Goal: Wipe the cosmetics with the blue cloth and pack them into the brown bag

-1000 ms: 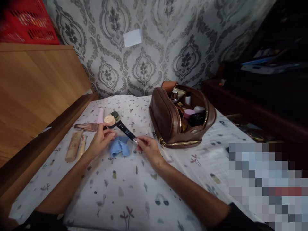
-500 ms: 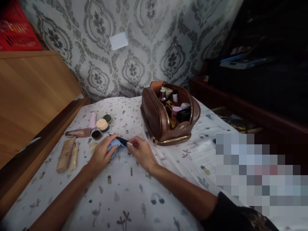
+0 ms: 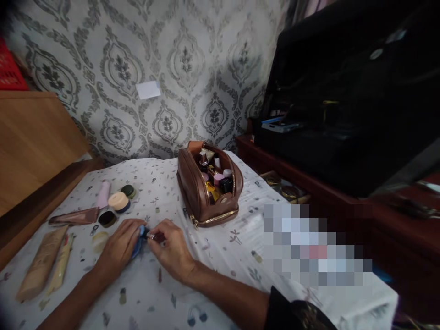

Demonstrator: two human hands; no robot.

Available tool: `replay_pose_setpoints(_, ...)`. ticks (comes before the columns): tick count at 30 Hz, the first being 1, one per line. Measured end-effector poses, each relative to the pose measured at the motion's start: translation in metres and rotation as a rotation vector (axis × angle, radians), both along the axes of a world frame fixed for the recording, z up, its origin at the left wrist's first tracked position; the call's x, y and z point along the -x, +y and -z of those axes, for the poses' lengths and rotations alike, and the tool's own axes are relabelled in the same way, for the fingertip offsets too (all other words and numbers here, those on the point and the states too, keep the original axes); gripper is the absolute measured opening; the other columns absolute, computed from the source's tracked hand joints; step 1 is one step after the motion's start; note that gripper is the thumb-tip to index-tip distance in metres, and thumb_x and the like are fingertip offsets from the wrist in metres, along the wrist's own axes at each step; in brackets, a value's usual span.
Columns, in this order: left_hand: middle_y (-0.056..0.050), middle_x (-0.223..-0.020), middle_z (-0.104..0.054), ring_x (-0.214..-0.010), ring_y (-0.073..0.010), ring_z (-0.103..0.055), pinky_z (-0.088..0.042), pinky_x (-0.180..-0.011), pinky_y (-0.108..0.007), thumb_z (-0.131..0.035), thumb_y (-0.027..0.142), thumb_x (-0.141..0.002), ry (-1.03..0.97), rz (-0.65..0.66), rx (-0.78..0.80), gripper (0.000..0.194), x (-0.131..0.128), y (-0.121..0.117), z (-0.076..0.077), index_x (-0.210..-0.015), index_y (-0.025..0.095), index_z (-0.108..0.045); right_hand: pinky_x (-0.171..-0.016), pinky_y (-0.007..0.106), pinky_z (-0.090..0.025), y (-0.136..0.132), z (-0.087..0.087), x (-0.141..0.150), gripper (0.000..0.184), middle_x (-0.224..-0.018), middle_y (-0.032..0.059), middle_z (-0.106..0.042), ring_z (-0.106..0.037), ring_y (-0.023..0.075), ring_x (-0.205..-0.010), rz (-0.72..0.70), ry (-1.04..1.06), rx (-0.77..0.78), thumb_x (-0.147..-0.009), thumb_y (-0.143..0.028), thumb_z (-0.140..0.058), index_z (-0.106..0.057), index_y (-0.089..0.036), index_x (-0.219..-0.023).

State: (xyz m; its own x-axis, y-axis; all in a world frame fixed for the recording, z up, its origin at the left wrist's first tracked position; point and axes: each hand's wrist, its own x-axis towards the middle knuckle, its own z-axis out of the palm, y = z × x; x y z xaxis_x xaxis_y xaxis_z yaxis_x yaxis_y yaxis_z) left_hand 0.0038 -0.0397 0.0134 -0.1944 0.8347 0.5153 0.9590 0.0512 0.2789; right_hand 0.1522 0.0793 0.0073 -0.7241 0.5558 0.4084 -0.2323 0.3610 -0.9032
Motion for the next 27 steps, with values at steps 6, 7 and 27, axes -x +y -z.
replay_pose_setpoints(6, -0.008, -0.106, -0.063, -0.099, -0.0232, -0.064, -0.054, -0.086, -0.039, -0.035, 0.04, -0.1, -0.066, -0.185, 0.07, 0.037, 0.021, -0.005, 0.01, -0.102, 0.021, -0.066, -0.066, 0.024, -0.05, 0.009, -0.015, -0.007, 0.007, -0.079, 0.0017, -0.061, -0.059, 0.0128, -0.071, 0.056, 0.098, -0.142, -0.086, -0.018, -0.061, -0.068, -0.018, -0.087)
replay_pose_setpoints(7, -0.007, -0.103, -0.063, -0.095, -0.0234, -0.064, -0.055, -0.084, -0.039, -0.036, 0.042, -0.099, -0.074, -0.207, 0.077, 0.037, 0.022, -0.005, 0.012, -0.102, 0.021, -0.067, -0.065, 0.024, -0.05, 0.011, -0.016, -0.008, 0.008, -0.079, 0.0019, -0.062, -0.059, 0.0128, -0.071, 0.072, 0.11, -0.158, -0.087, -0.019, -0.06, -0.068, -0.018, -0.088)
replay_pose_setpoints(27, -0.015, -0.123, -0.058, -0.117, -0.0254, -0.055, -0.047, -0.099, -0.041, -0.047, 0.029, -0.098, -0.01, 0.146, 0.027, 0.034, -0.018, 0.0, -0.019, -0.13, 0.016, -0.05, -0.067, 0.027, -0.054, 0.018, -0.008, -0.005, 0.009, -0.086, 0.0041, -0.067, -0.063, 0.0154, -0.075, -0.005, 0.177, -0.346, -0.091, -0.02, -0.06, -0.068, -0.022, -0.095)
